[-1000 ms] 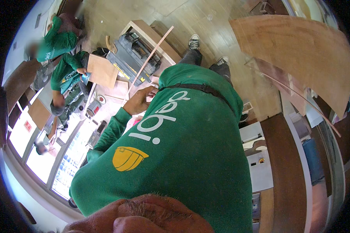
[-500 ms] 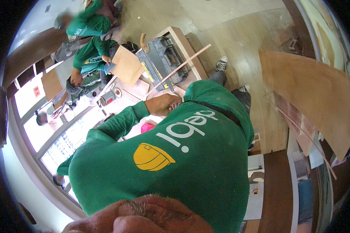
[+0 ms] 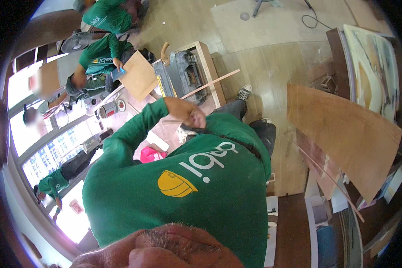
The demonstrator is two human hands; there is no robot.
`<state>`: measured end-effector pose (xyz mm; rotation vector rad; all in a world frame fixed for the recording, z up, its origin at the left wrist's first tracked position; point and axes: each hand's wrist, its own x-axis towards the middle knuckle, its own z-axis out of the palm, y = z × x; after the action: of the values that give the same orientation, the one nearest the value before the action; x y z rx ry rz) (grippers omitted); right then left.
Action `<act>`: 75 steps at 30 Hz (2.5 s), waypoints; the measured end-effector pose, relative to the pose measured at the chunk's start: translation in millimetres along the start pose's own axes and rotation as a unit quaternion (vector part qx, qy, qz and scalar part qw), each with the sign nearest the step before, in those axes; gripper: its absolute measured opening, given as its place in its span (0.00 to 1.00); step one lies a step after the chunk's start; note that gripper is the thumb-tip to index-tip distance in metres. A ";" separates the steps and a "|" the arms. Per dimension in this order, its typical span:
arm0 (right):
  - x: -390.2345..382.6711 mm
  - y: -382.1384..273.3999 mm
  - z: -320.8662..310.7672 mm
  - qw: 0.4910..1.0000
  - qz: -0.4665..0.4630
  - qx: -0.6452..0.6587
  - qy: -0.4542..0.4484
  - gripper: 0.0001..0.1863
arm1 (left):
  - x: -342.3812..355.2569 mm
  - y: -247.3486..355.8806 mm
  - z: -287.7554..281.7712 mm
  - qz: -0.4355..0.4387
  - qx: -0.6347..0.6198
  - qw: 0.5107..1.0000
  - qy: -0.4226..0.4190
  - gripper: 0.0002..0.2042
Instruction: The person cuts a thin wooden strip using a hand saw, then uses pliers to remove small pieces from the strip. The person is sitting on the floor in a workshop environment.
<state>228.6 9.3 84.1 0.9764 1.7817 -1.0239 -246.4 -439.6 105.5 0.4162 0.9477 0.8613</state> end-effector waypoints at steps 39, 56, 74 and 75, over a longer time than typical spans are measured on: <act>411.6 -114.7 68.4 0.944 -0.072 -0.265 0.183 0.23 | 176.6 -283.5 -205.2 -0.146 0.256 0.669 0.682 0.25; 462.9 -114.1 25.5 0.936 -0.081 -0.148 0.308 0.24 | 141.1 -339.5 -213.4 -0.178 0.237 0.694 0.656 0.23; 453.6 -118.8 79.4 0.875 -0.125 -0.098 0.458 0.25 | 159.8 -362.8 -216.9 -0.149 0.415 0.598 0.669 0.23; 450.3 -122.8 80.8 0.871 -0.123 -0.109 0.462 0.25 | 161.4 -358.4 -214.4 -0.137 0.409 0.588 0.684 0.21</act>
<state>-13.9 -13.7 -322.1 1.2200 2.7930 -0.4623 -215.7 -539.9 -329.8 0.2897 2.8456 0.2324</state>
